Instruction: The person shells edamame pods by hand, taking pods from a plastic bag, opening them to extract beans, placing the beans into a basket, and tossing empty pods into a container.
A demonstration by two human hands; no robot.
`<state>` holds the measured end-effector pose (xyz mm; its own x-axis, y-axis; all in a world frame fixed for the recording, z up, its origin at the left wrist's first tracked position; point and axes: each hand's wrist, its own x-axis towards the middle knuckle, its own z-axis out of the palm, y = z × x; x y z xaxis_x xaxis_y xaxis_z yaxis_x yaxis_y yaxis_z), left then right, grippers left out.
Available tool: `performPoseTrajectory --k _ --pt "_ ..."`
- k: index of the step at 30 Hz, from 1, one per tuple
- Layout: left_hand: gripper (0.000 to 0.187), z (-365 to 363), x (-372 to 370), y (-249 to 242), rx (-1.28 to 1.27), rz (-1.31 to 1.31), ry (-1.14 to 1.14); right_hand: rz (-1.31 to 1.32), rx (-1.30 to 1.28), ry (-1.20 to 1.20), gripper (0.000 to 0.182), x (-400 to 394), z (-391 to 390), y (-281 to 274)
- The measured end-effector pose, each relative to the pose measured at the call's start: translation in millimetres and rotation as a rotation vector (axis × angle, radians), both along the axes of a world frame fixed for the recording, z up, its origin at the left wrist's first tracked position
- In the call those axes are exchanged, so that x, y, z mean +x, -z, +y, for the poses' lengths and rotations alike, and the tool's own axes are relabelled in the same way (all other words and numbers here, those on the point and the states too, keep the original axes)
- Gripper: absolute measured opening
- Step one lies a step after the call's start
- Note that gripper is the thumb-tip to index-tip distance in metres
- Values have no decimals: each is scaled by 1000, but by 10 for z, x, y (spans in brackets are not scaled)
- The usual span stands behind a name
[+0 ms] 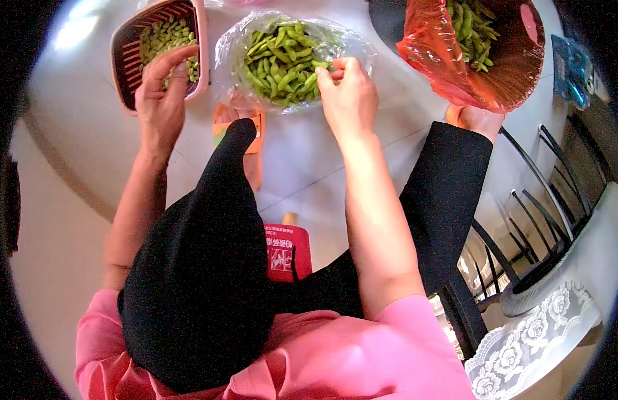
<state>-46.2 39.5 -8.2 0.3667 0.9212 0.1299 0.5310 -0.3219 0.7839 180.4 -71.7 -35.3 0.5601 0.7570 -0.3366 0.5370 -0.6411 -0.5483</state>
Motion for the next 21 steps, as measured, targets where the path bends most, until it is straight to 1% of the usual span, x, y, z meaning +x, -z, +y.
performPoseTrajectory --k 2,3,4,6,7,9,10,12,13,14,16,17,19,21 --pt "20 -148 121 -23 -156 -97 5 14 -15 -12 21 7 14 195" --pt "21 -185 162 -25 -205 -77 79 25 -28 -20 19 -2 39 191" --pt "23 -241 218 -2 -253 -140 120 22 -29 -19 19 -2 38 163" --pt "23 -334 375 -29 -75 -37 230 139 -46 54 17 -8 62 43" --pt "23 -332 452 -41 -74 -38 229 138 -45 53 17 -34 88 -86" --pt "22 -336 564 -71 105 49 395 403 -77 10 16 -90 74 -370" --pt "22 -343 572 -77 102 43 397 398 -81 13 16 -117 62 -464" --pt "22 -317 590 -92 69 101 489 730 66 104 15 -169 76 -583" --pt "18 -315 599 -112 82 77 447 795 137 149 15 -197 77 -589" --pt "18 -321 592 -128 85 79 447 797 139 148 15 -201 72 -612" --pt "18 -339 573 -136 -10 4 352 875 67 100 13 -190 71 -645" --pt "18 -350 557 -126 -10 6 349 878 66 98 13 -182 61 -626" --pt "25 -386 524 -112 -61 -21 373 1026 92 135 12 -171 0 -570" --pt "25 -390 522 -151 -83 -7 410 1041 101 144 11 -160 -38 -554"
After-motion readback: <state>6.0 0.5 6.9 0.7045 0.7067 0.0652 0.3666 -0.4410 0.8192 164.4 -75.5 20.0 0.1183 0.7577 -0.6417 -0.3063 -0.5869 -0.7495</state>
